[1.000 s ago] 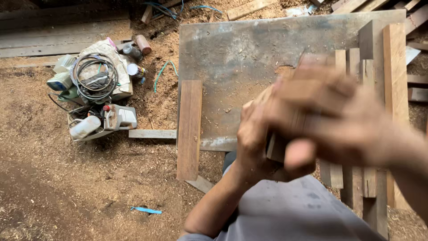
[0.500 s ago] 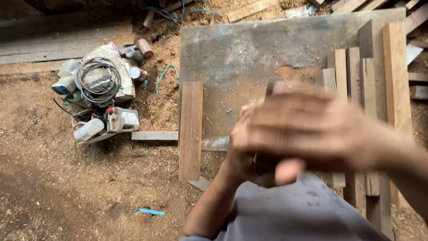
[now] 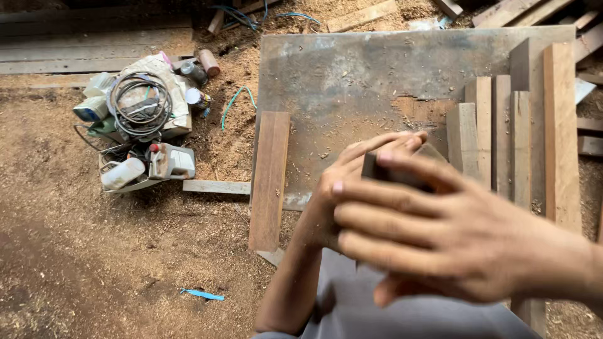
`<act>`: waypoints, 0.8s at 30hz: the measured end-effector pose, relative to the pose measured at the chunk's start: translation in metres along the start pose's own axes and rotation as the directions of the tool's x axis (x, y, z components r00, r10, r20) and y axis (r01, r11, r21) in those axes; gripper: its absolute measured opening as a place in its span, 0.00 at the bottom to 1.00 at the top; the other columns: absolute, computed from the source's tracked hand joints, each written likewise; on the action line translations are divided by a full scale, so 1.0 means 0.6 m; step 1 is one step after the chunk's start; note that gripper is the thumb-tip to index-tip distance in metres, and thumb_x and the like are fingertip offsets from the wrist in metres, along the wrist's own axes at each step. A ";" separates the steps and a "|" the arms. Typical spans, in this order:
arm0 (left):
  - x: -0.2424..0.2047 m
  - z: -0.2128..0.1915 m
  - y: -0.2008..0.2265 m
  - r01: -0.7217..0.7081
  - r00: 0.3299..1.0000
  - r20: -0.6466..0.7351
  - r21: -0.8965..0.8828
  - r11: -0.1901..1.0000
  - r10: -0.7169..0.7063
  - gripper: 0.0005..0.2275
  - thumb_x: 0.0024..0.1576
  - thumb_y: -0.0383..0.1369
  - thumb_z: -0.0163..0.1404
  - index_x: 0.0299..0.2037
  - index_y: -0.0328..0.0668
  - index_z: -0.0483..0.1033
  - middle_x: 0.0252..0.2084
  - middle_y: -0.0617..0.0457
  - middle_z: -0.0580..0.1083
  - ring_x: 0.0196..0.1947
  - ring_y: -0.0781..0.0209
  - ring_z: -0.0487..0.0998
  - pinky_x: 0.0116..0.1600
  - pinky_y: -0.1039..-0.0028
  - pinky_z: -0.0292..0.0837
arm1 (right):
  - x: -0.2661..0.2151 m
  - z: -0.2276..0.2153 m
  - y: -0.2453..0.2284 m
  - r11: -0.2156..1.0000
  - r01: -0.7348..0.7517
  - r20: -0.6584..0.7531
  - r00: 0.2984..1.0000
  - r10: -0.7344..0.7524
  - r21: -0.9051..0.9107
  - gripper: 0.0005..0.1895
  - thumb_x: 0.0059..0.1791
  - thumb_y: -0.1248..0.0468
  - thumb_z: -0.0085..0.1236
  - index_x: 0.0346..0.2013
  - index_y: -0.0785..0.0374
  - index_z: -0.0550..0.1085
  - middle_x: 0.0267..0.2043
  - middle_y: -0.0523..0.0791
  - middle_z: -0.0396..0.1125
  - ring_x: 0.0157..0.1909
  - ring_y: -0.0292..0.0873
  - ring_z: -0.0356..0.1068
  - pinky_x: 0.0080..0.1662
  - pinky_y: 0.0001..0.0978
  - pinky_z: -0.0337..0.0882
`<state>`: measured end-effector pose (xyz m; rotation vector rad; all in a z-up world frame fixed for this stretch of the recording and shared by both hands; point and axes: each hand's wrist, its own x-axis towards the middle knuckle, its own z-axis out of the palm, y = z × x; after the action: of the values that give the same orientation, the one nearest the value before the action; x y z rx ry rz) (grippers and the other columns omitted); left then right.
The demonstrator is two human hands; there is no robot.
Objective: The person sands a rectangular wooden plank using a sanding block. They hold the plank with one hand and rub the sanding block along the surface and edges with the other hand. The person rotates the plank to sand different sides and edges, then places it back on the workbench.
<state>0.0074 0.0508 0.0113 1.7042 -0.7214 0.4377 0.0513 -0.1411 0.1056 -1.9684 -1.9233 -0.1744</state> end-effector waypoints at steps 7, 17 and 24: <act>-0.044 0.008 0.026 0.255 0.909 -0.247 -0.303 0.918 -0.335 0.27 0.57 0.42 0.61 0.62 0.32 0.70 0.52 0.45 0.79 0.51 0.63 0.83 0.55 0.73 0.82 | 0.016 0.000 0.032 0.991 -0.133 -0.025 0.991 0.133 -0.017 0.36 0.50 0.34 0.42 0.67 0.49 0.63 0.69 0.47 0.59 0.74 0.48 0.51 0.74 0.57 0.42; -0.073 0.030 0.014 0.120 0.916 -0.382 -0.034 0.992 -0.124 0.25 0.52 0.43 0.64 0.53 0.35 0.71 0.46 0.46 0.75 0.46 0.55 0.82 0.50 0.71 0.78 | 0.037 -0.015 -0.004 0.990 -0.079 0.106 0.992 0.066 0.120 0.32 0.48 0.35 0.47 0.63 0.42 0.67 0.69 0.52 0.57 0.74 0.52 0.51 0.71 0.58 0.47; -0.077 0.018 -0.018 0.045 0.960 -0.273 -0.086 0.995 -0.067 0.14 0.59 0.36 0.57 0.52 0.38 0.76 0.45 0.48 0.79 0.44 0.55 0.84 0.50 0.73 0.79 | 0.065 -0.015 -0.045 0.980 -0.060 0.030 0.998 0.055 0.192 0.26 0.51 0.45 0.56 0.62 0.47 0.70 0.71 0.52 0.58 0.73 0.53 0.54 0.71 0.56 0.51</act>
<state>-0.0204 0.0529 -0.0287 1.5460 -0.4796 0.5861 0.0283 -0.1083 0.1326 -1.9025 -1.8206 0.0511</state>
